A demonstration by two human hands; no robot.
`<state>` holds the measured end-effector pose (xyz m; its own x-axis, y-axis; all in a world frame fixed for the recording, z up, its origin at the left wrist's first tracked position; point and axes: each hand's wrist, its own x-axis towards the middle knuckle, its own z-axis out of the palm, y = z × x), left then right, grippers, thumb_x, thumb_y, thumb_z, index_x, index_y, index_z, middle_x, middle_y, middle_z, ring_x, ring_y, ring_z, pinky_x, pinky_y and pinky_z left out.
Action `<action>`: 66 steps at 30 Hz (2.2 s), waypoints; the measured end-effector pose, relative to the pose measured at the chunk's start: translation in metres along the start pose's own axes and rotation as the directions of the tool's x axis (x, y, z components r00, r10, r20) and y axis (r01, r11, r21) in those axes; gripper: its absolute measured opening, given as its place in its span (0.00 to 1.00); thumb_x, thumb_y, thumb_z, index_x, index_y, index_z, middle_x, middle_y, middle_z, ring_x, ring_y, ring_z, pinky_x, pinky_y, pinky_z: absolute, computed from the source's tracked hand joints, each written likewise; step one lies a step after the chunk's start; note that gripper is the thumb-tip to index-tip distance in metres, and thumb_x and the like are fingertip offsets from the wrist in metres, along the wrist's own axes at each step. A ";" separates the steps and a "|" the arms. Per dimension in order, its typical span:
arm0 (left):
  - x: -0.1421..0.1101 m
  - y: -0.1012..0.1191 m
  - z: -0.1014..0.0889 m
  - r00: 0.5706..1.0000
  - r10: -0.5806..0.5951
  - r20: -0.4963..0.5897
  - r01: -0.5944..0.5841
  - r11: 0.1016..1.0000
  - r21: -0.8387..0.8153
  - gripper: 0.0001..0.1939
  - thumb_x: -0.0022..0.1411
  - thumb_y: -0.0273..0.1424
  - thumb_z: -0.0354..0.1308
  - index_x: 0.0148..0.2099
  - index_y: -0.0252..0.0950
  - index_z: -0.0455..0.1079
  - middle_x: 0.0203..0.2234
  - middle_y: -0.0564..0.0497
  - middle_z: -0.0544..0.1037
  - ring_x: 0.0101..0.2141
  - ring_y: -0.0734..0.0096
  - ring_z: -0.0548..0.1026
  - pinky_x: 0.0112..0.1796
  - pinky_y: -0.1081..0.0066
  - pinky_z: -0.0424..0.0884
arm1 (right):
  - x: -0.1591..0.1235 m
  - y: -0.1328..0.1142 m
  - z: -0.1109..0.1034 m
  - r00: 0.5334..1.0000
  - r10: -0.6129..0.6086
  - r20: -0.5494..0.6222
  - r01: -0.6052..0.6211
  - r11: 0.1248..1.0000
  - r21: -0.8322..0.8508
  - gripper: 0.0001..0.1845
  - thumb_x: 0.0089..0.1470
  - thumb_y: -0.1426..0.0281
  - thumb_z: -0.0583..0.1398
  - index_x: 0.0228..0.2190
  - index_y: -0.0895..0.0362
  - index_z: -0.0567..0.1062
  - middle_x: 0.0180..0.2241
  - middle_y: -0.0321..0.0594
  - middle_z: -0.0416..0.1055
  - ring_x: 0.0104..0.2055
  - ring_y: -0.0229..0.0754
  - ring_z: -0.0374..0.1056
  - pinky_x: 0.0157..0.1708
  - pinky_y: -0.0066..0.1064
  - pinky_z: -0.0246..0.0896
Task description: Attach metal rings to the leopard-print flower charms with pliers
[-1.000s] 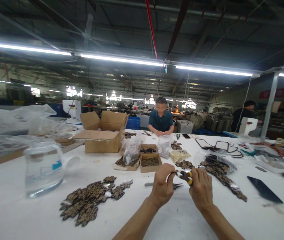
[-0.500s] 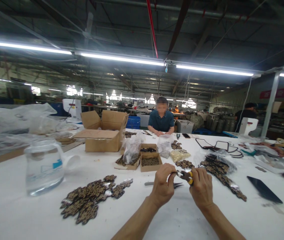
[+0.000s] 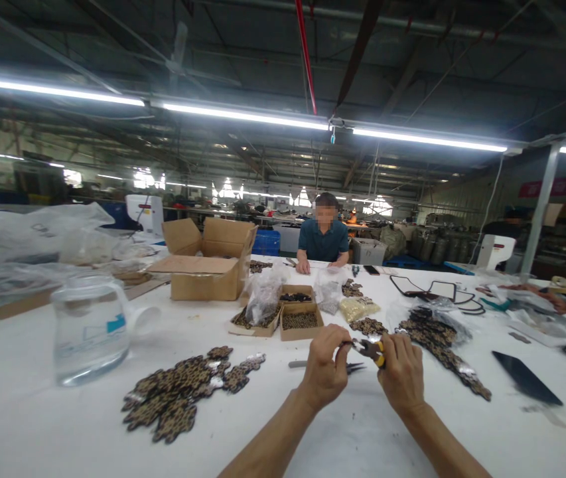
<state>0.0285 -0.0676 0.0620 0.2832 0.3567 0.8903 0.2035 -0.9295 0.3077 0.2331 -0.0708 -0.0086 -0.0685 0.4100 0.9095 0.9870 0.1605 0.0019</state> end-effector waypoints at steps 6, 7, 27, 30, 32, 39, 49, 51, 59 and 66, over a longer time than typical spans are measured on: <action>0.001 0.001 0.000 1.000 -0.007 0.003 0.007 1.000 0.009 0.06 0.64 0.24 0.51 0.39 0.36 0.68 0.33 0.44 0.74 0.37 0.62 0.71 0.40 0.61 0.67 | 0.002 -0.001 -0.003 1.000 -0.012 -0.003 0.012 1.000 0.006 0.15 0.56 0.79 0.54 0.45 0.59 0.70 0.39 0.49 0.69 0.46 0.52 0.61 0.43 0.41 0.51; 0.001 0.001 0.000 1.000 -0.008 0.006 0.008 1.000 0.010 0.06 0.64 0.24 0.51 0.39 0.36 0.68 0.33 0.45 0.74 0.37 0.62 0.71 0.39 0.61 0.67 | 0.002 -0.001 -0.003 1.000 -0.015 -0.005 0.015 1.000 0.005 0.14 0.56 0.79 0.54 0.45 0.59 0.70 0.39 0.49 0.69 0.46 0.52 0.61 0.42 0.41 0.51; 0.002 0.001 -0.001 1.000 -0.010 0.017 0.010 1.000 0.010 0.06 0.64 0.25 0.50 0.37 0.36 0.67 0.31 0.46 0.72 0.35 0.63 0.71 0.38 0.63 0.66 | 0.001 0.002 -0.002 1.000 -0.017 0.017 0.017 1.000 0.007 0.12 0.56 0.79 0.54 0.41 0.58 0.71 0.37 0.47 0.69 0.43 0.51 0.61 0.40 0.39 0.50; 0.001 0.000 -0.001 1.000 -0.018 0.025 0.018 1.000 0.012 0.06 0.64 0.25 0.50 0.37 0.36 0.67 0.31 0.46 0.73 0.35 0.63 0.71 0.38 0.63 0.67 | 0.000 0.002 -0.001 1.000 -0.006 0.021 0.006 1.000 0.021 0.14 0.56 0.79 0.54 0.43 0.58 0.71 0.39 0.47 0.70 0.45 0.52 0.62 0.42 0.40 0.51; 0.000 -0.001 0.000 0.999 -0.027 0.021 0.027 0.999 0.021 0.06 0.64 0.25 0.50 0.38 0.36 0.68 0.32 0.45 0.73 0.36 0.63 0.71 0.38 0.63 0.67 | -0.001 0.001 0.002 1.000 0.011 0.011 -0.012 0.999 0.048 0.16 0.55 0.80 0.54 0.46 0.58 0.70 0.42 0.49 0.70 0.47 0.53 0.62 0.43 0.42 0.53; -0.005 0.000 0.004 1.000 0.014 -0.014 -0.013 0.997 0.074 0.07 0.63 0.22 0.51 0.40 0.37 0.68 0.35 0.44 0.74 0.39 0.61 0.71 0.41 0.60 0.67 | -0.008 0.001 0.020 0.998 0.060 0.000 -0.059 0.974 0.221 0.32 0.53 0.83 0.51 0.59 0.57 0.61 0.49 0.52 0.68 0.53 0.54 0.61 0.52 0.50 0.58; -0.005 0.001 0.005 0.996 0.045 -0.079 -0.036 0.994 0.108 0.07 0.62 0.22 0.52 0.42 0.35 0.68 0.36 0.43 0.74 0.40 0.60 0.70 0.42 0.59 0.66 | -0.005 0.012 0.007 0.975 0.182 0.130 -0.213 0.930 0.299 0.40 0.45 0.86 0.49 0.60 0.54 0.60 0.51 0.50 0.64 0.56 0.53 0.59 0.55 0.47 0.59; -0.004 0.004 0.005 0.994 0.009 -0.105 -0.002 0.998 0.066 0.07 0.63 0.23 0.52 0.41 0.35 0.69 0.36 0.43 0.75 0.41 0.61 0.71 0.43 0.60 0.67 | -0.003 0.018 0.004 0.965 0.133 0.226 -0.197 0.936 0.290 0.38 0.45 0.86 0.49 0.57 0.52 0.63 0.50 0.48 0.65 0.54 0.52 0.60 0.52 0.44 0.61; 0.001 -0.011 0.007 0.876 -0.482 0.026 0.456 0.807 -0.376 0.05 0.63 0.29 0.56 0.39 0.34 0.71 0.30 0.49 0.75 0.33 0.69 0.72 0.37 0.69 0.68 | -0.008 0.032 -0.009 0.691 -0.144 0.708 -0.112 0.947 0.302 0.26 0.42 0.82 0.56 0.43 0.50 0.75 0.40 0.43 0.70 0.44 0.48 0.65 0.41 0.33 0.56; 0.000 -0.017 0.011 0.863 -0.491 0.119 0.487 0.745 -0.456 0.06 0.60 0.29 0.59 0.39 0.33 0.75 0.32 0.47 0.78 0.35 0.68 0.74 0.40 0.68 0.70 | -0.013 0.038 -0.017 0.636 -0.231 0.736 -0.138 0.905 0.403 0.32 0.42 0.80 0.58 0.51 0.50 0.72 0.41 0.43 0.71 0.43 0.48 0.66 0.44 0.37 0.56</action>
<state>0.0351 -0.0510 0.0529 0.2559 0.7757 0.5769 -0.1373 -0.5615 0.8160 0.2743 -0.0853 -0.0129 -0.3782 0.8848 0.2723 0.8442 0.4503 -0.2908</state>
